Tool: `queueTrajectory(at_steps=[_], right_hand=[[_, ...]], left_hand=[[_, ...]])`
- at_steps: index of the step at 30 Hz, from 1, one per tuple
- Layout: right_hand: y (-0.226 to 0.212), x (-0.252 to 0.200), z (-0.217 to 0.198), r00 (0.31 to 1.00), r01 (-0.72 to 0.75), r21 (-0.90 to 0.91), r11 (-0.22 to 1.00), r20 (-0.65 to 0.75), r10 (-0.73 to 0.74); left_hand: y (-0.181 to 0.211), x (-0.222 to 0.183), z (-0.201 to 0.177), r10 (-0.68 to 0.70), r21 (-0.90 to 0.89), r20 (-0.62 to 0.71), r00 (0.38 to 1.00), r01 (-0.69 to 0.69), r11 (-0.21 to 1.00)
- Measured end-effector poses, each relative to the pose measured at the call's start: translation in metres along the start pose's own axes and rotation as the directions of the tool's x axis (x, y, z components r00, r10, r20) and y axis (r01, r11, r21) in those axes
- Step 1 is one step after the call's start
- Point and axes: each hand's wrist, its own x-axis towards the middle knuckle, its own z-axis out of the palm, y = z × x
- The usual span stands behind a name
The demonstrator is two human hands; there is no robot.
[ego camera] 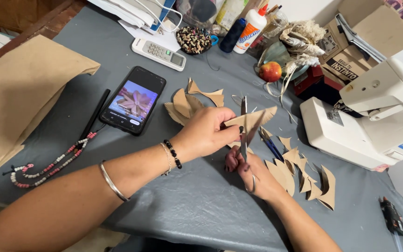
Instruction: Cutting out curved shapes from cardboard using scissors
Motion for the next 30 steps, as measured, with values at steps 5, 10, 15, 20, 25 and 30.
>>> queueTrajectory(at_steps=[5, 10, 15, 20, 25, 30], right_hand=[[-0.002, 0.0, -0.001, 0.999, 0.033, -0.048, 0.998, 0.013, -0.033], [0.012, -0.005, 0.003, 1.0, 0.017, -0.02, 1.0, -0.012, -0.017], [0.001, -0.005, 0.003, 0.997, -0.058, -0.068, 0.996, -0.062, 0.054], [0.021, -0.013, 0.004, 0.99, -0.094, -0.07, 0.993, -0.107, 0.087], [0.014, -0.006, 0.003, 0.997, -0.051, -0.022, 0.998, -0.06, 0.05], [0.01, -0.002, 0.002, 1.0, -0.021, 0.028, 0.999, 0.015, 0.021]], left_hand=[[0.003, -0.004, 0.001, -0.015, 0.003, -0.003, 1.0, 0.015, 1.0], [0.012, -0.007, 0.0, 0.012, 0.025, -0.027, 1.0, -0.011, 1.0], [0.011, -0.007, -0.001, 0.018, 0.072, -0.028, 0.999, -0.016, 0.997], [0.007, -0.005, -0.001, 0.026, 0.055, -0.041, 0.999, -0.024, 0.998], [0.005, -0.003, 0.0, 0.024, 0.044, -0.042, 0.999, -0.022, 0.999], [0.0, -0.002, 0.003, -0.052, -0.005, -0.017, 0.998, 0.052, 0.999]])
